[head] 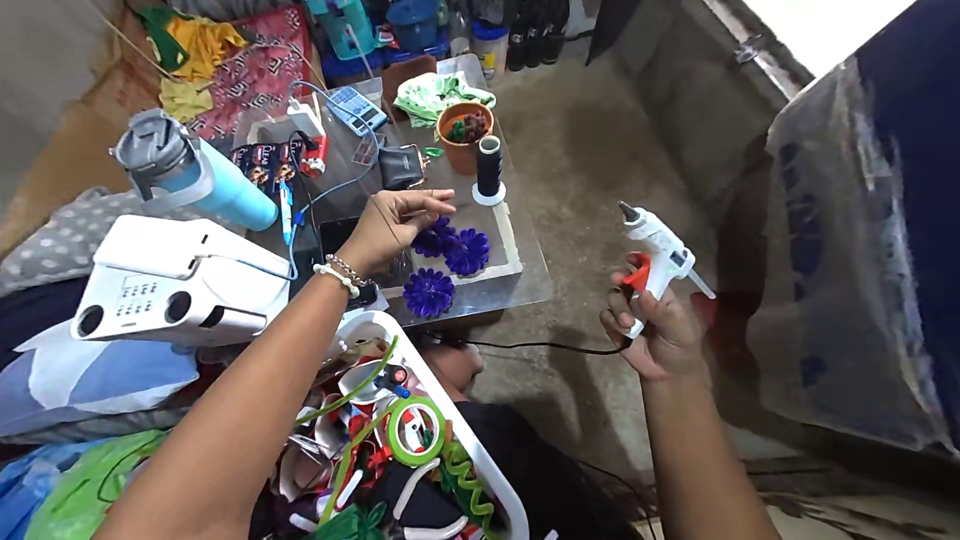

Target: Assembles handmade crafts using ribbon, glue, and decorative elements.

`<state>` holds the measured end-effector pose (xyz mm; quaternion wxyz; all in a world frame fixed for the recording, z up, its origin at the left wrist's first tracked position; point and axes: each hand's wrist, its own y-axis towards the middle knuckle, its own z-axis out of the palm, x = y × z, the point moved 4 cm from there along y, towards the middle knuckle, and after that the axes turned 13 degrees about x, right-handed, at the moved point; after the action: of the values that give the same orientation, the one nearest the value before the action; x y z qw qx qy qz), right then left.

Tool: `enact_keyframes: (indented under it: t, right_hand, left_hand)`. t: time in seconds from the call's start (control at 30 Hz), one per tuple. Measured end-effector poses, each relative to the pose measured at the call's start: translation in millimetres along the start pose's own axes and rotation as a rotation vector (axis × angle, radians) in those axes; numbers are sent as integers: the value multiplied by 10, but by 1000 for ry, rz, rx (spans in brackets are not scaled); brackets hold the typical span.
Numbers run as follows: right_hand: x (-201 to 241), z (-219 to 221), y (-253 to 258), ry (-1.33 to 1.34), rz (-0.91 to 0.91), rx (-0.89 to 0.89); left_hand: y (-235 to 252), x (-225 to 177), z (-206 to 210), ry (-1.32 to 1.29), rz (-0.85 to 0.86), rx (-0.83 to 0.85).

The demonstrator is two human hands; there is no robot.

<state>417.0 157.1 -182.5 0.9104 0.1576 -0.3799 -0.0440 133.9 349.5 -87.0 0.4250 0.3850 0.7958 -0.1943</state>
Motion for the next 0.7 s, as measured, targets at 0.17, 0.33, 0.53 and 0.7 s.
enact_keyframes:
  t: [0.17, 0.33, 0.53, 0.7]
  right_hand:
    - [-48, 14, 16, 10, 13, -10]
    - [-46, 27, 19, 8, 6, -3]
    - [-13, 60, 13, 52, -31, -39]
    - [0, 45, -1, 9, -19, -31]
  left_hand:
    - [-36, -90, -126, -6, 34, -26]
    - [-83, -84, -226, 26, 48, -73]
    - [-139, 79, -239, 53, -121, -184]
    - [-245, 70, -288, 72, -141, -210]
